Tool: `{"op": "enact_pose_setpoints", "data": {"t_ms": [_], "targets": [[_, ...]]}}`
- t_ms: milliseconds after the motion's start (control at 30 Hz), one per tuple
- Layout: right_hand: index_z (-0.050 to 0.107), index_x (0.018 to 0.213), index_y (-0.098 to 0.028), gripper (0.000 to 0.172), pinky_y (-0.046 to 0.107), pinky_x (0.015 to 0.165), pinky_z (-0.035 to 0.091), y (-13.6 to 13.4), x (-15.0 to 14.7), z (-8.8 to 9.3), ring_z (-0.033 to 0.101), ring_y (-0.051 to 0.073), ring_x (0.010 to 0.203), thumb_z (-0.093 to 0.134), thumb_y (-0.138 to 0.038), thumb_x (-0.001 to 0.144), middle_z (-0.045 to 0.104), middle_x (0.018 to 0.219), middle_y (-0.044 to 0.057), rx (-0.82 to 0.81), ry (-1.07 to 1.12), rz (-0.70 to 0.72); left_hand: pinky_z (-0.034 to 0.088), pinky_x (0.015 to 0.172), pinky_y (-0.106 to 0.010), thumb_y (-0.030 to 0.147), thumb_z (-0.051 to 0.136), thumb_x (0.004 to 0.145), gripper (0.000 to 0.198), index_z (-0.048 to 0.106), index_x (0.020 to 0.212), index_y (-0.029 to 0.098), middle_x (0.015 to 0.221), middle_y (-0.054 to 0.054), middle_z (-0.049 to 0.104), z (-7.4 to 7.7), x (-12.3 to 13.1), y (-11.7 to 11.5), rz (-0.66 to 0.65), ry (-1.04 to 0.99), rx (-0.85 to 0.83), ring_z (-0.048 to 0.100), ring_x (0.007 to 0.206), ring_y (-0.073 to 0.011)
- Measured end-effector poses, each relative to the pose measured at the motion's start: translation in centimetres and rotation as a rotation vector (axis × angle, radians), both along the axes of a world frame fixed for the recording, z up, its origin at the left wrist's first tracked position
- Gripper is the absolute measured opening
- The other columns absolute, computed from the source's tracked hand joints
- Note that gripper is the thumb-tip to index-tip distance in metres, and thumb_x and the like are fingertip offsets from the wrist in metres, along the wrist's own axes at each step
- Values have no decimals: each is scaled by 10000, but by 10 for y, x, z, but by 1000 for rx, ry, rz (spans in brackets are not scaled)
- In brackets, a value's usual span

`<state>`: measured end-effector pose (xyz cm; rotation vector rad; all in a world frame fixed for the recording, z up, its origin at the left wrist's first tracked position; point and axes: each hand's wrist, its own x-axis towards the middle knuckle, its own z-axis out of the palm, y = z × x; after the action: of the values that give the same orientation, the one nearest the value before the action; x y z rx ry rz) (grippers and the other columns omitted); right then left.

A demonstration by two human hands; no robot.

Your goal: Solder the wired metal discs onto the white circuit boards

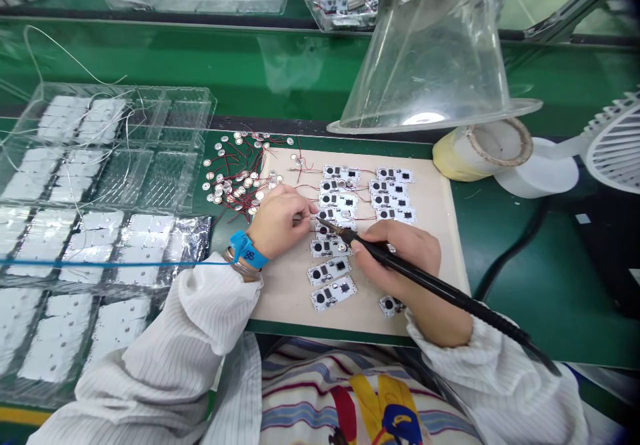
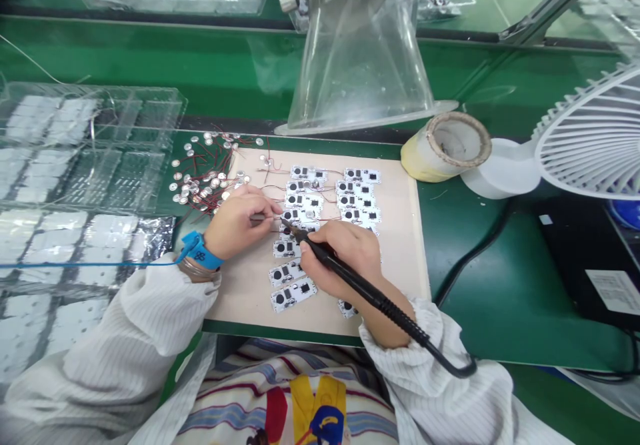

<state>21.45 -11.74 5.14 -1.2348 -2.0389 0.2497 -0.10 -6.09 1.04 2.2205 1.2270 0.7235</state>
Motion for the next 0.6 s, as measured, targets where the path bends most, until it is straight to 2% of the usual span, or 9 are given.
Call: {"op": "enact_pose_setpoints", "data": {"t_ms": [133,233,333,467,600], "targets": [[541,798,-232,106,279,524,484,-3,2,3,622,157,568,648,-223,796,639,662,-4,13,55,-48,463,809,-364,57,604,708,178,552,612,197,851,8,755,0,0,-1,-5,1,41,577,842,-191],[536,802,-242,109,295,533,482,-5,3,6,618,164,577,641,-214,805,639,680,2,-50,87,-70,473,823,-375,106,626,737,126,625,655,202,840,10,761,1,-1,-3,-5,0,121,593,838,-193],[531,782,-247,113,305,519,474,-6,3,6,616,175,576,641,-224,795,637,672,4,-42,84,-98,476,857,-390,154,632,772,98,688,716,211,887,3,767,2,-2,-4,26,-28,185,622,845,-185],[544,776,-243,108,289,511,468,-6,5,4,613,166,571,651,-234,787,631,662,-7,-21,123,-106,464,883,-409,201,665,786,70,716,743,222,886,-15,751,1,-5,-3,63,-29,146,639,852,-184],[555,775,-238,107,288,509,468,-6,6,5,602,162,564,661,-234,782,622,658,-8,-43,161,-124,463,866,-391,239,655,841,67,719,859,229,852,-21,740,-2,-7,-1,58,-27,108,641,829,-178]]}}
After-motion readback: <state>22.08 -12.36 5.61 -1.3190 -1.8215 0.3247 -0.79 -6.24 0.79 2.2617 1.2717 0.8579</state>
